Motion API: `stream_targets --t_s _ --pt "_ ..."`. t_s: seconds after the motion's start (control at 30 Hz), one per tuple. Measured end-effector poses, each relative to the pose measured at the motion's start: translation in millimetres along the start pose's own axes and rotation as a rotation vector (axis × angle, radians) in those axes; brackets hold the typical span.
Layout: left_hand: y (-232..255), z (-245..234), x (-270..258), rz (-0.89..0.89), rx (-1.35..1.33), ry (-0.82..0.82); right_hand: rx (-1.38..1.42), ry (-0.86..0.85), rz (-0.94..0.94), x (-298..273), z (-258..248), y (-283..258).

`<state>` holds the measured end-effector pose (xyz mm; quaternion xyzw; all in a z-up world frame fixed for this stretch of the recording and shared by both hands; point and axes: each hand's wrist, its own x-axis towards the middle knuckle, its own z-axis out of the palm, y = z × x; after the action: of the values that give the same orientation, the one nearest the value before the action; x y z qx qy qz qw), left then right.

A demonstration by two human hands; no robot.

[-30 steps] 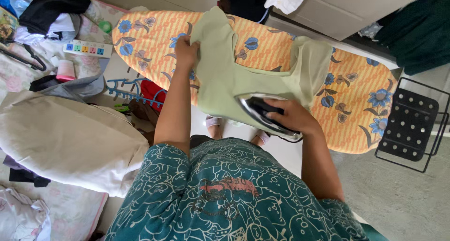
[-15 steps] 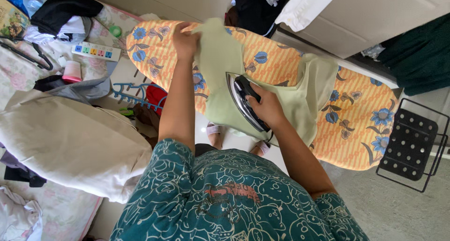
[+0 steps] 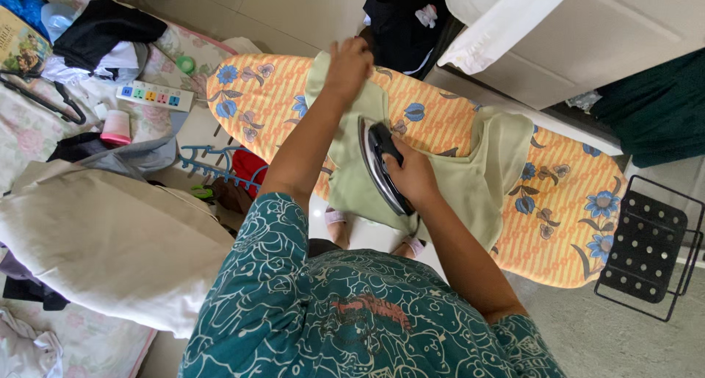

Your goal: The person irons a light green garment on an ironing board using an iron, then picks it up and folds it by hand.

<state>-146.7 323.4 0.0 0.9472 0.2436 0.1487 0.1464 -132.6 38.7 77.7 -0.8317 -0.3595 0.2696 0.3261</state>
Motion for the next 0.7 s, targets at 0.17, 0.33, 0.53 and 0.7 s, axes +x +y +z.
stream_targets --t_s 0.17,0.33,0.53,0.7 --pt "-55 -7 -8 -0.459 -0.114 0.077 -0.014 -0.123 -0.091 32 -4 -10" --pt "-93 -16 -13 -0.461 -0.121 -0.041 0.03 -0.217 -0.168 62 5 -18" --pt "-86 -26 -14 -0.487 -0.491 0.222 0.024 -0.043 -0.091 82 30 -44" --pt "-110 -21 -39 -0.643 -0.502 0.43 -0.051 -0.11 -0.01 109 41 -62"
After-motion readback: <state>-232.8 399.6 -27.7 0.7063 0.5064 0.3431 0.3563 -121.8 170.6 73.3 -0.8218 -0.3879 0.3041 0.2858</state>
